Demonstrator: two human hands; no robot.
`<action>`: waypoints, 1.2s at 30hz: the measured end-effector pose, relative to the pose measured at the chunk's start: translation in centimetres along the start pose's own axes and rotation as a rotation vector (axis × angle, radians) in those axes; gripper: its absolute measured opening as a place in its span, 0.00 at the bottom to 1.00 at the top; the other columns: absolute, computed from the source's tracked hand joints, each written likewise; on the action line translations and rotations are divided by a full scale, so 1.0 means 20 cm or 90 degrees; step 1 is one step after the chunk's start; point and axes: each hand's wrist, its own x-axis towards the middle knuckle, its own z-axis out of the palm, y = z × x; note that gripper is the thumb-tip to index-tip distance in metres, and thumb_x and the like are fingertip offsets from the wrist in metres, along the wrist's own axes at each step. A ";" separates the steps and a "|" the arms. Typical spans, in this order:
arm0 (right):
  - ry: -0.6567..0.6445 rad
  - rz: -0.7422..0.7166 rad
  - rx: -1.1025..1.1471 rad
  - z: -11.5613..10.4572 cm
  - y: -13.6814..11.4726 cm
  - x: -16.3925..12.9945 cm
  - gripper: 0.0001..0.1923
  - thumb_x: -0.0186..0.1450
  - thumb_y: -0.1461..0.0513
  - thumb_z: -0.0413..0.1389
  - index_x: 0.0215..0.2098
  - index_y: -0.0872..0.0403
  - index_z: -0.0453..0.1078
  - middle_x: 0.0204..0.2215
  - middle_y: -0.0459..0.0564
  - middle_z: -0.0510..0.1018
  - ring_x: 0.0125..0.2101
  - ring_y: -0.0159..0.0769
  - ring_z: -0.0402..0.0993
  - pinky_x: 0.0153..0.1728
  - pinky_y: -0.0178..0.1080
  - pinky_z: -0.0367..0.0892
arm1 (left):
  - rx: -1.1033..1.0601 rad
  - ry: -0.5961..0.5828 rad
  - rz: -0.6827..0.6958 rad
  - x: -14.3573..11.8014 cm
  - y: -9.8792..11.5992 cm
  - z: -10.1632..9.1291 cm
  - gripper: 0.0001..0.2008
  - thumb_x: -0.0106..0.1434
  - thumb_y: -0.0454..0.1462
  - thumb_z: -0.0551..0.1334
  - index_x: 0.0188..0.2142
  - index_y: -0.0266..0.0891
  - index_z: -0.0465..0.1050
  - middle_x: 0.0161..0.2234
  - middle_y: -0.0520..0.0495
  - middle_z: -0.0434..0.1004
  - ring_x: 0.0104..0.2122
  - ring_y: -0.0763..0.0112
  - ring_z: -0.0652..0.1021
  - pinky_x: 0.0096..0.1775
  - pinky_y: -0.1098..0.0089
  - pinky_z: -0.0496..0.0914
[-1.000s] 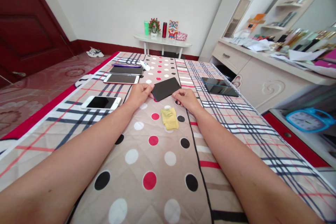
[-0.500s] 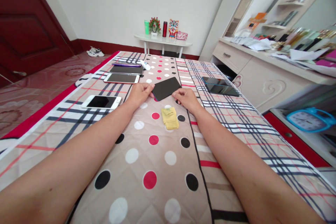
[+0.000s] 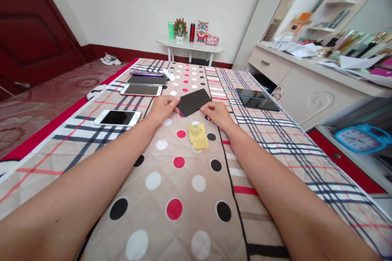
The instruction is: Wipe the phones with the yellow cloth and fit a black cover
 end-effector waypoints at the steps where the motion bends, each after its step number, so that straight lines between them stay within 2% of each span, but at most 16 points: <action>1: 0.000 -0.001 -0.001 0.00 0.00 0.00 0.09 0.62 0.60 0.58 0.32 0.61 0.73 0.23 0.46 0.73 0.19 0.24 0.63 0.23 0.29 0.57 | 0.000 0.000 0.000 0.00 0.00 0.00 0.23 0.66 0.46 0.57 0.21 0.36 0.77 0.21 0.48 0.76 0.25 0.71 0.69 0.34 0.71 0.60; 18: -0.001 -0.014 -0.011 0.00 0.01 0.00 0.10 0.62 0.60 0.58 0.32 0.61 0.74 0.25 0.47 0.73 0.21 0.25 0.64 0.25 0.30 0.59 | 0.001 -0.006 0.004 0.00 0.00 0.00 0.23 0.66 0.47 0.57 0.22 0.36 0.78 0.23 0.48 0.77 0.26 0.71 0.70 0.35 0.70 0.60; 28: 0.001 -0.024 -0.031 0.00 0.03 0.02 0.10 0.63 0.61 0.57 0.32 0.61 0.74 0.24 0.46 0.73 0.21 0.25 0.65 0.27 0.30 0.59 | 0.004 -0.004 0.004 0.00 0.01 0.00 0.22 0.67 0.45 0.57 0.21 0.35 0.77 0.20 0.49 0.74 0.24 0.72 0.68 0.33 0.71 0.58; 36: 0.011 -0.007 -0.025 0.00 0.00 0.01 0.08 0.64 0.62 0.58 0.33 0.62 0.75 0.24 0.45 0.74 0.21 0.24 0.65 0.26 0.30 0.59 | 0.007 -0.002 0.009 0.00 0.00 0.00 0.22 0.67 0.45 0.58 0.21 0.35 0.77 0.20 0.50 0.74 0.24 0.73 0.68 0.33 0.71 0.58</action>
